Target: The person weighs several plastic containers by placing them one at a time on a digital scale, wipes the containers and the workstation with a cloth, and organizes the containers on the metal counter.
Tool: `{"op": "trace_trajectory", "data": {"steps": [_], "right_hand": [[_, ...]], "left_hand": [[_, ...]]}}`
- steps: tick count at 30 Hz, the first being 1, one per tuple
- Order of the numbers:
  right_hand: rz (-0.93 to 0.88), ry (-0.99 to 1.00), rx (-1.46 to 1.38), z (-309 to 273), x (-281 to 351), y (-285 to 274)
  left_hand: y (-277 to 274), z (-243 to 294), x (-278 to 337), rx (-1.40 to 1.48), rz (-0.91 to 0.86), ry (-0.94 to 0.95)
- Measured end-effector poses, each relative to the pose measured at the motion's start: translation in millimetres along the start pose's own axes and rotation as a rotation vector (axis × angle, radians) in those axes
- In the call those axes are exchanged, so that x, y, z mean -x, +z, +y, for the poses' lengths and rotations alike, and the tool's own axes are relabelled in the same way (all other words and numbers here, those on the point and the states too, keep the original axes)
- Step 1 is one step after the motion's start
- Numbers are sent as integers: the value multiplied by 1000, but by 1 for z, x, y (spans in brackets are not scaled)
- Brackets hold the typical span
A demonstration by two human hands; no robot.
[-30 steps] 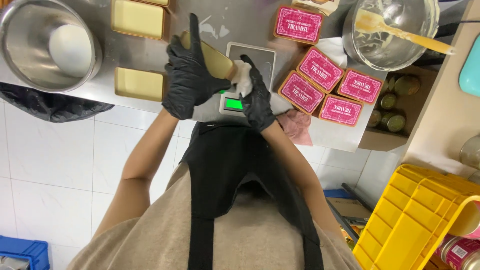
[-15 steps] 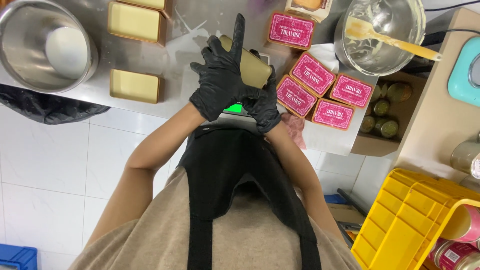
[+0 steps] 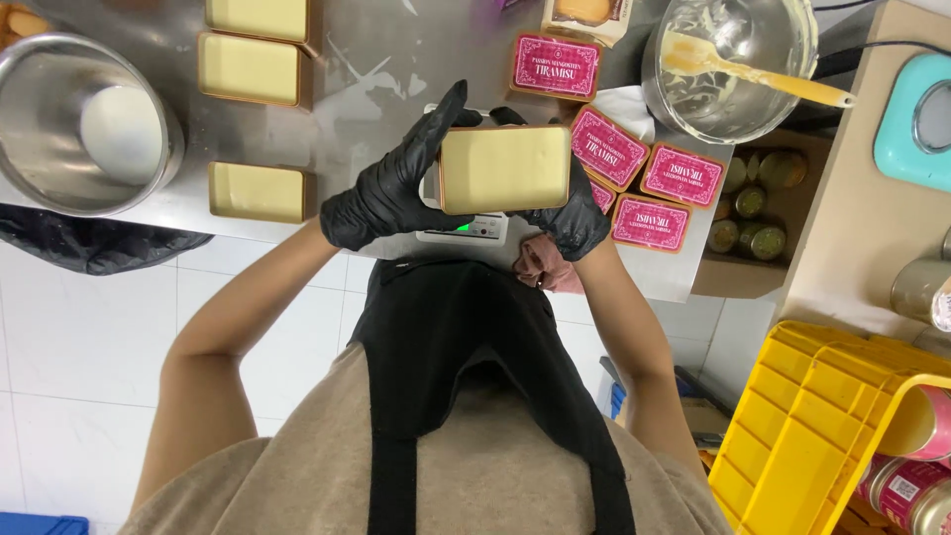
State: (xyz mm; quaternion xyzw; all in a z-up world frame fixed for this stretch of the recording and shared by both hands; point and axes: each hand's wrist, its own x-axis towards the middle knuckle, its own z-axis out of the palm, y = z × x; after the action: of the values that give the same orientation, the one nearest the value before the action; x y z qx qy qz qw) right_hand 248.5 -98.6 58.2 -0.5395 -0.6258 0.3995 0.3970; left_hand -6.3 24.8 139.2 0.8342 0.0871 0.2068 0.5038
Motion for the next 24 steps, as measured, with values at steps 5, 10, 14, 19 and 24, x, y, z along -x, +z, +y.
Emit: {"op": "trace_trajectory", "data": {"steps": [5,10,14,19,24], "right_hand": [[-12,34,86,-51,-6,-1],[211,-150,590,-35,8,26],[310,187,-817,-30,16,54],[148,118,51,-27,16,67],[120,24,128,-64,17,68]], "left_hand": [[33,-20,15,113,190,28],[55,-15,8,296,374,-86],[64,-11,-1,182,446,-59],[60,-12,6,201,441,-170],[53,-23,10,14,405,11]]}}
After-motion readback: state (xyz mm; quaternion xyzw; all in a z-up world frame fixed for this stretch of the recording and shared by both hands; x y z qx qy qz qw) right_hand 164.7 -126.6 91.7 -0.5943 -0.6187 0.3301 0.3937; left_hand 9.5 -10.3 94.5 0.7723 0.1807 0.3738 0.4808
